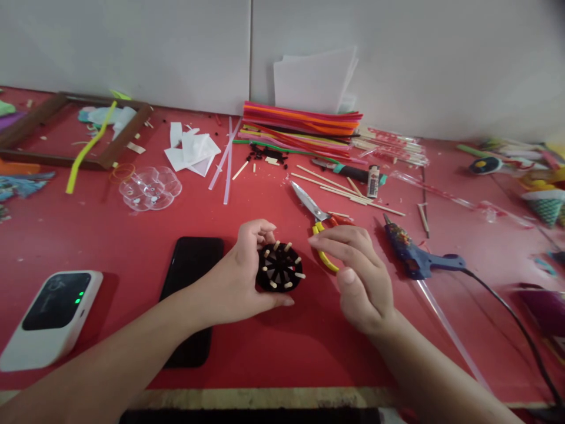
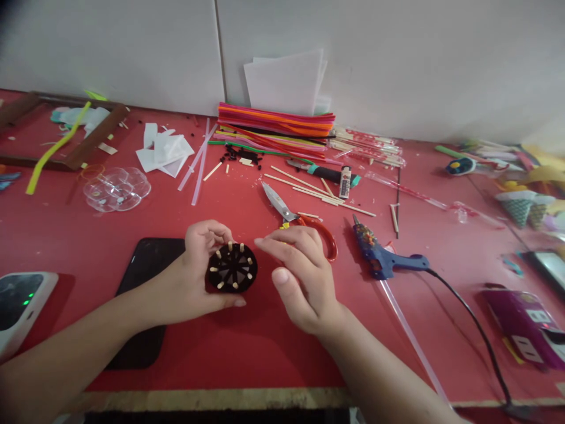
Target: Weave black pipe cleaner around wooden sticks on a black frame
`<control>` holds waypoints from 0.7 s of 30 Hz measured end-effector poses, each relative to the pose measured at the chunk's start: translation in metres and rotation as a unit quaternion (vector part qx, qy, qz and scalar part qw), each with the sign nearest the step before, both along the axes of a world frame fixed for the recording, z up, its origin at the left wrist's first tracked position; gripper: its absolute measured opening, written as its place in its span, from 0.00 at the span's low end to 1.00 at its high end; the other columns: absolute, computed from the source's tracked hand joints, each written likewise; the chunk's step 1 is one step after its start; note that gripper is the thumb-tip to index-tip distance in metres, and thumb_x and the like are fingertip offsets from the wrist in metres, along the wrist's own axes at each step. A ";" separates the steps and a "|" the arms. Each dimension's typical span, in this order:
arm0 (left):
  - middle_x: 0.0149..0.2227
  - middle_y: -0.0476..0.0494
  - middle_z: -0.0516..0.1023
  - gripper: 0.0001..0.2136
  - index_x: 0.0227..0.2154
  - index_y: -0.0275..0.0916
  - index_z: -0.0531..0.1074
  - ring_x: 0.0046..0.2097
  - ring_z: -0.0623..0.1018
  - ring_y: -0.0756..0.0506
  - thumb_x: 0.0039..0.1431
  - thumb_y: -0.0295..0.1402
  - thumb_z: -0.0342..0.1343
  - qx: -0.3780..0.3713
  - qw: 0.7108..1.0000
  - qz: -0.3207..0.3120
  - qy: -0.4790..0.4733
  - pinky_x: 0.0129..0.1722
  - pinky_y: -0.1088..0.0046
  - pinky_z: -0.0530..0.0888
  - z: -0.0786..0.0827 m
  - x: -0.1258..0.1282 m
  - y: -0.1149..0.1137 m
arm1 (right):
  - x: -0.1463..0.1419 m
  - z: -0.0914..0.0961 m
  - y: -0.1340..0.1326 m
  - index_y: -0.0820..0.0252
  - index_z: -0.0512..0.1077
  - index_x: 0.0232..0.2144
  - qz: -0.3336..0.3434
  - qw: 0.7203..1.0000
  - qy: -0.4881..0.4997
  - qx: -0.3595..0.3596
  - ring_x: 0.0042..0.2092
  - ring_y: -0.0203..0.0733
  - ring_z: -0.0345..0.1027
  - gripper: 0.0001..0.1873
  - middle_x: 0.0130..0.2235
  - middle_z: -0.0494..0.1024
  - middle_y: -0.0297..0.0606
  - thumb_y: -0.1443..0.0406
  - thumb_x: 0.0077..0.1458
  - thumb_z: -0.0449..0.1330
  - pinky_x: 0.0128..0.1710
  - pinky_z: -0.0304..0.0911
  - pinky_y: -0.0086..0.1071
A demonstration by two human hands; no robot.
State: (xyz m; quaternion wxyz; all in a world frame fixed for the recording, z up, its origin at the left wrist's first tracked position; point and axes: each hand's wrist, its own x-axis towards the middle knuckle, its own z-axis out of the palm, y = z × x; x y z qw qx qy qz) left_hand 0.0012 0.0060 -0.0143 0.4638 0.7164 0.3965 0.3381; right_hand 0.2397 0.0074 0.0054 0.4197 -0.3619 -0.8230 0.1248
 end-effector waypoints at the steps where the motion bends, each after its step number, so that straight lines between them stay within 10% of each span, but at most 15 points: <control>1: 0.55 0.38 0.61 0.41 0.56 0.49 0.49 0.58 0.72 0.34 0.50 0.39 0.75 -0.004 1.000 0.007 -0.008 0.56 0.43 0.73 0.000 0.001 0.000 | 0.000 -0.001 0.000 0.54 0.75 0.54 -0.012 1.000 0.009 -0.003 0.51 0.51 0.72 0.21 0.47 0.79 0.44 0.60 0.73 0.45 0.52 0.66 0.50; 7: 0.55 0.42 0.67 0.43 0.53 0.51 0.50 0.54 0.77 0.39 0.44 0.37 0.78 -0.128 0.980 0.054 -0.141 0.53 0.54 0.76 0.011 0.004 0.003 | 0.000 -0.006 -0.001 0.56 0.75 0.52 -0.065 0.994 0.068 -0.059 0.51 0.47 0.74 0.17 0.48 0.80 0.43 0.60 0.73 0.49 0.52 0.68 0.43; 13: 0.45 0.48 0.80 0.41 0.53 0.48 0.55 0.43 0.85 0.43 0.44 0.37 0.79 -0.332 0.873 0.066 -0.350 0.48 0.63 0.80 0.022 -0.002 0.014 | -0.006 -0.001 -0.004 0.57 0.74 0.49 -0.003 1.000 0.020 -0.020 0.48 0.47 0.77 0.12 0.44 0.81 0.44 0.62 0.65 0.62 0.48 0.74 0.40; 21: 0.41 0.47 0.83 0.27 0.48 0.42 0.71 0.42 0.85 0.44 0.50 0.46 0.75 -0.352 0.864 0.088 -0.349 0.45 0.65 0.80 0.013 -0.003 0.018 | -0.014 0.001 -0.006 0.55 0.73 0.51 0.006 1.000 -0.011 0.012 0.47 0.46 0.80 0.14 0.44 0.83 0.42 0.63 0.63 0.64 0.47 0.78 0.39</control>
